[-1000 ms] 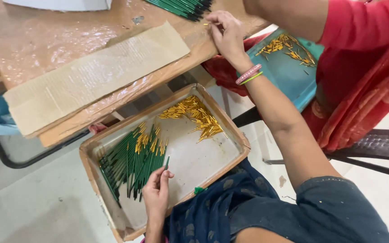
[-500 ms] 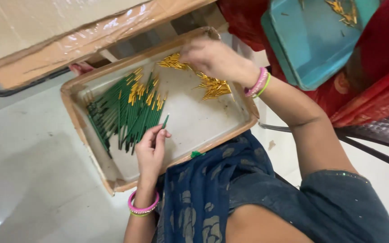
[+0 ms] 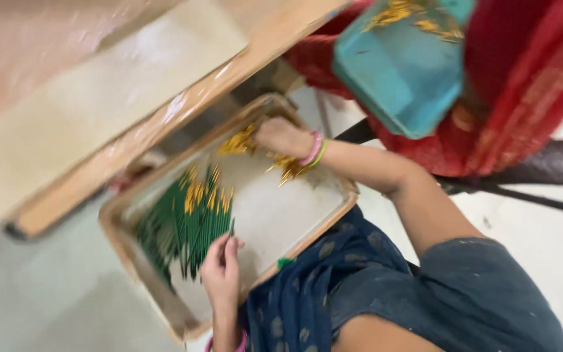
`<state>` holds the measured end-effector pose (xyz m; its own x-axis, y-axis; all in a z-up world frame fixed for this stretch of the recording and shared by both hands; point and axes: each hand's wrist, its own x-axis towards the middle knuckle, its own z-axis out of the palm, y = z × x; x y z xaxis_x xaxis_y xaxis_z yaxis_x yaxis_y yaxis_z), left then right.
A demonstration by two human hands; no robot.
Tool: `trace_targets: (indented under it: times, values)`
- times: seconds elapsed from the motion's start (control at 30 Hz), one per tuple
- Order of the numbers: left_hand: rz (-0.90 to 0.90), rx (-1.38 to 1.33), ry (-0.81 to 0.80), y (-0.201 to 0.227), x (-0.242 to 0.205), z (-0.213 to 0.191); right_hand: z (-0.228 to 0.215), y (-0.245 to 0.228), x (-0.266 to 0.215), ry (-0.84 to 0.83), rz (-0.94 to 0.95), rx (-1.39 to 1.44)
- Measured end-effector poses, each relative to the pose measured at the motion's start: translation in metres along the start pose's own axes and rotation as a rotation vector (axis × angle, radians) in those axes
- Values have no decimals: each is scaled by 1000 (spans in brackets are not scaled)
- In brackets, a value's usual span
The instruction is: The person inserts small gold pieces into the ends of green sticks held in their left hand, working over a cardboard tray. They repeatedly pick up gold pieces and slide them onto the sticks, then place the finished sticks back into the tray.
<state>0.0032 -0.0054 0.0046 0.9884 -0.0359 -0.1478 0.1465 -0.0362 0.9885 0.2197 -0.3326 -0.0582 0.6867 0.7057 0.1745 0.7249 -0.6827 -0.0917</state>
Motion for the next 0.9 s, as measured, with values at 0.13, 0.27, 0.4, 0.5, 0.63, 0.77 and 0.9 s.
trace_targets:
  times: [0.13,0.27,0.4,0.5,0.63,0.77,0.9]
  values:
    - [-97,-1,16,-1,0,3,-45,-21,11,147,65,205]
    - [-160,-20,45,10,-2,1,-90,-56,28,-36,289,660]
    - [-95,22,32,14,0,3,-120,-85,36,100,101,833]
    - [-76,5,39,2,1,2,-136,-113,50,59,122,1063]
    - [-104,-77,81,7,3,0,-123,-135,52,-104,190,1334]
    - [-110,-58,91,7,-3,0,-68,-144,33,-172,371,1635]
    - [-58,-105,31,13,0,0,-57,-147,19,-160,462,1848]
